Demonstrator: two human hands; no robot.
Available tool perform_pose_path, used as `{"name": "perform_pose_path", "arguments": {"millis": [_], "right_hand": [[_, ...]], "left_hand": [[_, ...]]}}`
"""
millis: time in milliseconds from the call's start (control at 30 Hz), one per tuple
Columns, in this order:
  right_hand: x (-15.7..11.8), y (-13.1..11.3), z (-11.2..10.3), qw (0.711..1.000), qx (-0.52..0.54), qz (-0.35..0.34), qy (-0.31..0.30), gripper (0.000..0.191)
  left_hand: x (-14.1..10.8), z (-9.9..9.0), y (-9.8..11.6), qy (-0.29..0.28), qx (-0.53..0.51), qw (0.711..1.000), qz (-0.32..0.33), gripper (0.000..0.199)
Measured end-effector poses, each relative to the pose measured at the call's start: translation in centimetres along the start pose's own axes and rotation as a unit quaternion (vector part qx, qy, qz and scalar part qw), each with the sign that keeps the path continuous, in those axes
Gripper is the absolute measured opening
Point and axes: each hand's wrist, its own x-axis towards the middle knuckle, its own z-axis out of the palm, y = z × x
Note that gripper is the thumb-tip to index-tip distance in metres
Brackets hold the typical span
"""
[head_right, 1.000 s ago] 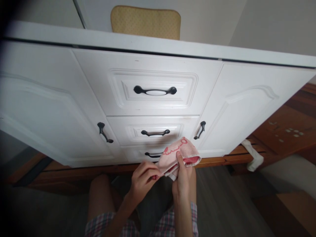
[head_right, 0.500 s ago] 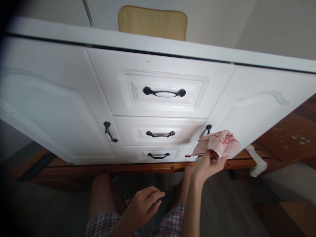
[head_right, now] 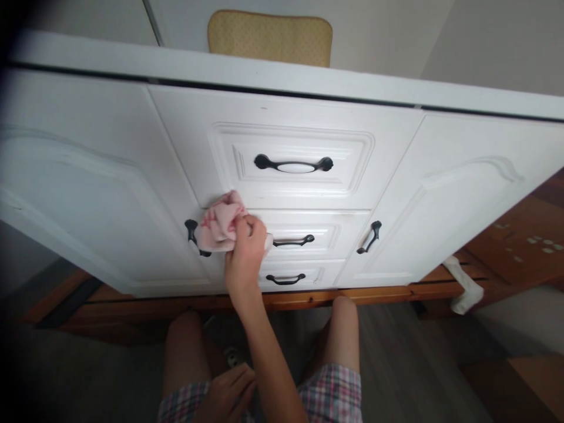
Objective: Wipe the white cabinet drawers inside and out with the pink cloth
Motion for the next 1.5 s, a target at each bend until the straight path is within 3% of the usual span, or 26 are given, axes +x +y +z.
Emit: {"name": "perform_pose_path", "arguments": {"millis": [133,267,367,433,600,700,767,867,933,1000,1067,1200,1267,1367,1500], "right_hand": [[-3.7,1.1,2.9,0.998,-0.039,-0.034,-0.037,0.053],[-7.6,5.2,2.5,1.0,0.009,-0.021,0.006,0.047],[-8.7,8.6,-0.1,0.998,-0.005,0.029,0.055,0.044],[-8.3,10.6,-2.7,0.989,-0.022,0.08,0.126,0.039],[-4.2,14.8,-10.0,0.925,-0.073,0.178,0.328,0.032],[-1.2,15.4,-12.9,0.907,-0.085,0.194,0.364,0.032],[0.8,14.5,-13.5,0.911,-0.074,0.171,0.367,0.033],[2.7,11.2,-12.2,0.936,-0.062,0.128,0.322,0.029],[2.7,8.5,-9.8,0.967,-0.058,0.083,0.232,0.026],[1.5,6.0,-6.7,0.993,-0.046,0.012,0.106,0.027],[-0.4,4.3,-3.4,0.998,-0.04,-0.047,0.01,0.035],[-4.5,3.9,1.0,0.996,-0.035,-0.074,-0.042,0.045],[-6.2,4.9,1.2,0.995,0.004,-0.072,-0.074,0.05],[-9.0,7.2,-0.7,0.991,0.079,-0.02,-0.107,0.05],[-14.6,10.6,-6.0,0.962,0.165,0.204,-0.073,0.022]], "left_hand": [[0.0,0.3,0.2,-0.004,0.019,1.0,0.022,0.039],[0.4,1.4,0.5,0.015,0.05,0.997,0.062,0.037],[0.5,2.3,0.8,0.018,0.048,0.997,0.064,0.031],[0.5,2.6,1.0,0.003,0.032,0.998,0.062,0.028],[1.2,2.9,1.3,-0.002,0.033,0.995,0.091,0.033],[1.9,3.1,1.2,0.006,0.039,0.994,0.097,0.036],[2.3,3.3,1.1,0.008,0.041,0.994,0.097,0.037],[2.8,3.3,1.0,0.007,0.052,0.994,0.092,0.039],[2.9,3.3,1.0,0.002,0.052,0.994,0.091,0.04],[2.8,3.2,1.0,-0.01,0.047,0.995,0.09,0.038],[2.4,3.0,1.0,-0.018,0.05,0.995,0.084,0.036],[0.9,2.7,0.8,-0.011,0.069,0.996,0.062,0.037],[0.0,2.5,0.5,-0.006,0.069,0.996,0.053,0.038],[-1.2,2.3,-0.3,-0.012,0.071,0.996,0.044,0.041],[-1.7,2.4,-1.2,-0.039,0.08,0.996,0.022,0.037]]}}
